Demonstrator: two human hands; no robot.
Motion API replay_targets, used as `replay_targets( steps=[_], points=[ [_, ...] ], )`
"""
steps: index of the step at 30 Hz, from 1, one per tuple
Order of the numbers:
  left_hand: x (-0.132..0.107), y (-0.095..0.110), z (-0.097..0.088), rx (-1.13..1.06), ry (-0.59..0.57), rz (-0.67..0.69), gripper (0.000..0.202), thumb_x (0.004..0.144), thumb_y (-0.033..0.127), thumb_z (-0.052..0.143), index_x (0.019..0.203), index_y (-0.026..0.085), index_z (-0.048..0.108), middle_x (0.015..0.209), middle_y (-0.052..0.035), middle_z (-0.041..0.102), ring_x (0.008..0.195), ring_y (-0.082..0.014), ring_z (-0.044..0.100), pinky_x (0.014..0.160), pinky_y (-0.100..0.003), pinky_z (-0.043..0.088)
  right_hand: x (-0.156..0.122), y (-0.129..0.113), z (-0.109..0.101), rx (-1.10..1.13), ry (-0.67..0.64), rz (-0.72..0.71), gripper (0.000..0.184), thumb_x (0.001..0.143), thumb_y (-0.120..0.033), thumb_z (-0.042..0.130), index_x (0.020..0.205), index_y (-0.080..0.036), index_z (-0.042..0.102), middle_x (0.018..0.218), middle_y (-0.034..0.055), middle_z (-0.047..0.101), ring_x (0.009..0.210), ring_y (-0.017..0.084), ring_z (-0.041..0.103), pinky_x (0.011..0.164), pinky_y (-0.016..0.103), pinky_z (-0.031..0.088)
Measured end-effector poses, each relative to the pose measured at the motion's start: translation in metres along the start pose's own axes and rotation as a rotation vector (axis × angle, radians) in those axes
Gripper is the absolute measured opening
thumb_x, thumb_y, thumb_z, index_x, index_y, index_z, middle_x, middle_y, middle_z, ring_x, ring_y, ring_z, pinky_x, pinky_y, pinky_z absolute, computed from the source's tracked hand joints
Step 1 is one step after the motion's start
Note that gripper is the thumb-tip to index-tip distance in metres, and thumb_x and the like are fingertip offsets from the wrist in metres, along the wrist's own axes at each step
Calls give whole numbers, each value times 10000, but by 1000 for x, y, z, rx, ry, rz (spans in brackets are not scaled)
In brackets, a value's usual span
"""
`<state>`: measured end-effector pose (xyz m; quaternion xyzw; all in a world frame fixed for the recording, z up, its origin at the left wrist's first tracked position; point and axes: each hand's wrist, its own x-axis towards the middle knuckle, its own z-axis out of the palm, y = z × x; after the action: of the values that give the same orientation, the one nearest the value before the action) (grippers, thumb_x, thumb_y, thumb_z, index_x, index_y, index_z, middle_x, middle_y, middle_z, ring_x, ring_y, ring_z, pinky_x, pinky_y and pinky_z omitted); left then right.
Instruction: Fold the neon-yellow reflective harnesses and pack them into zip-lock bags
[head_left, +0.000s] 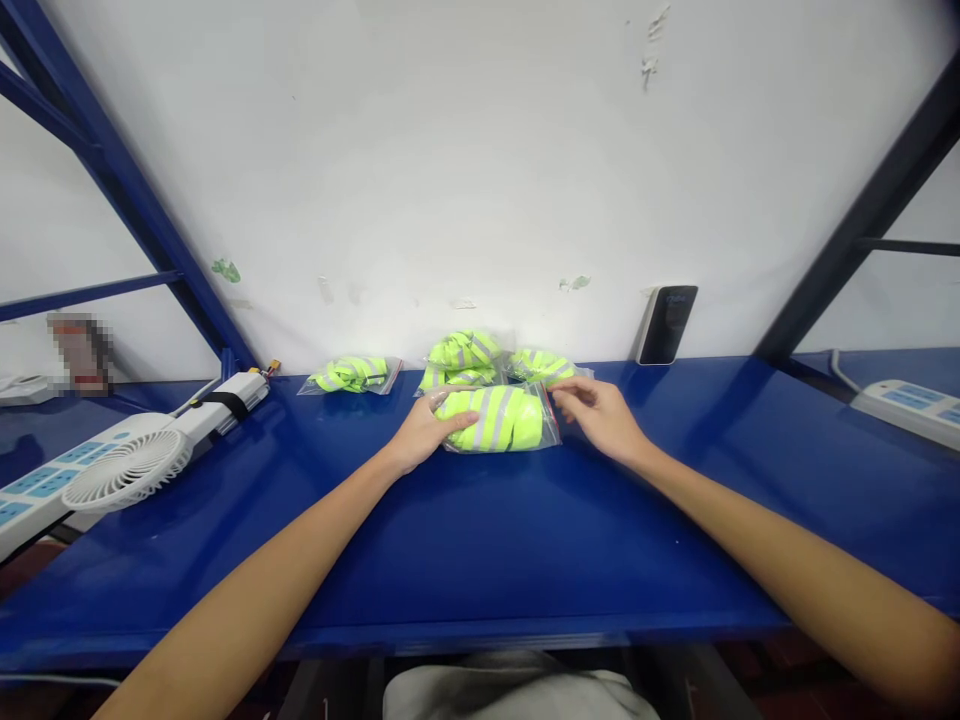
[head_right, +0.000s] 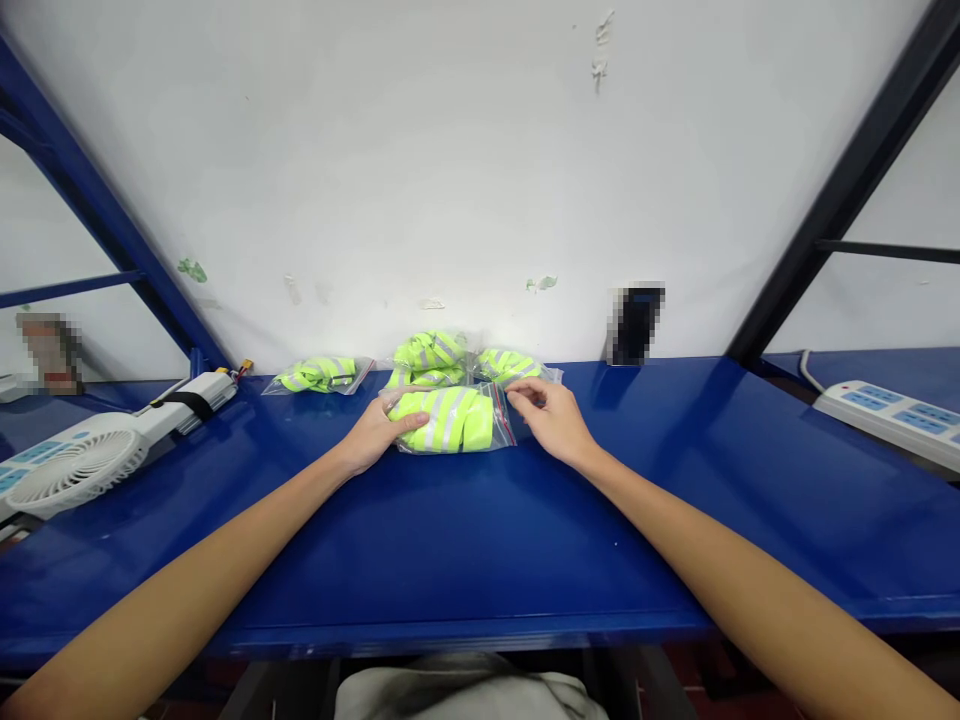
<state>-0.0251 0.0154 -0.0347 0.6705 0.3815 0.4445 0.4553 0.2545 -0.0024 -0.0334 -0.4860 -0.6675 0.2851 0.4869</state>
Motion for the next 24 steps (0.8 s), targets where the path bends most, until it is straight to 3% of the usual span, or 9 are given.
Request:
replay_targets(
  steps=[3, 5, 9, 12, 14, 17, 19, 21, 24],
  points=[
    [-1, -1, 5, -236, 57, -86, 601, 692, 394, 825, 1232, 212, 634, 1217, -88, 668, 1104, -285, 626, 886, -368, 517, 1, -3, -3, 276, -187, 59, 321, 869, -475, 564, 954, -203, 713, 1083, 72, 683, 998, 227, 630, 842, 353, 510],
    [-3, 2, 8, -367, 70, -133, 618, 696, 380, 821, 1259, 239, 610, 1208, -80, 672, 1049, -271, 649, 805, -350, 538, -2, -7, 2, 359, -272, 66, 298, 822, -466, 653, 968, -212, 708, 1094, 51, 680, 1031, 224, 619, 886, 357, 494],
    [-5, 15, 4, -536, -53, -137, 519, 718, 461, 762, 1151, 187, 678, 1198, -104, 686, 1092, -293, 637, 856, -364, 521, -5, -11, 12, 351, -36, 22, 267, 732, -440, 772, 773, -184, 709, 832, 24, 694, 815, 192, 623, 792, 332, 491],
    [-5, 25, -4, -435, -202, -84, 474, 747, 554, 694, 969, 137, 727, 1135, -144, 711, 1127, -323, 622, 943, -398, 481, -5, -16, 11, 437, 91, 14, 269, 722, -441, 786, 803, -190, 737, 814, 31, 714, 764, 192, 631, 745, 330, 492],
    [-6, 31, -2, -279, -243, 19, 436, 754, 501, 725, 1005, 145, 715, 1112, -134, 715, 1116, -301, 628, 963, -386, 469, -7, -24, 11, 440, 106, 24, 274, 674, -415, 829, 793, -187, 733, 807, 38, 724, 737, 193, 638, 708, 323, 495],
    [-11, 38, 13, -116, -181, 122, 479, 773, 409, 752, 1184, 181, 658, 1079, -100, 708, 1040, -247, 645, 930, -354, 485, -13, -36, 13, 403, 55, 28, 302, 618, -369, 870, 765, -189, 677, 744, 27, 713, 676, 178, 634, 639, 301, 485],
    [-14, 39, 26, -88, -104, 92, 484, 793, 408, 734, 1208, 171, 654, 1059, -95, 705, 994, -230, 647, 901, -339, 496, -17, -41, 17, 395, -3, 3, 329, 612, -350, 875, 766, -197, 628, 717, 10, 700, 654, 167, 628, 621, 288, 478],
    [-15, 37, 35, -109, -69, 40, 433, 808, 420, 712, 1139, 142, 694, 1013, -95, 712, 957, -225, 645, 870, -327, 500, -19, -42, 19, 379, -39, -15, 348, 626, -342, 868, 817, -205, 613, 701, -6, 685, 648, 160, 623, 620, 281, 473],
    [-15, 32, 42, -143, -68, 26, 340, 830, 422, 677, 968, 118, 742, 925, -82, 708, 907, -214, 630, 818, -301, 492, -20, -40, 21, 289, -82, -15, 421, 691, -358, 830, 1041, -213, 647, 683, -22, 665, 640, 157, 611, 617, 279, 465]
  ],
)
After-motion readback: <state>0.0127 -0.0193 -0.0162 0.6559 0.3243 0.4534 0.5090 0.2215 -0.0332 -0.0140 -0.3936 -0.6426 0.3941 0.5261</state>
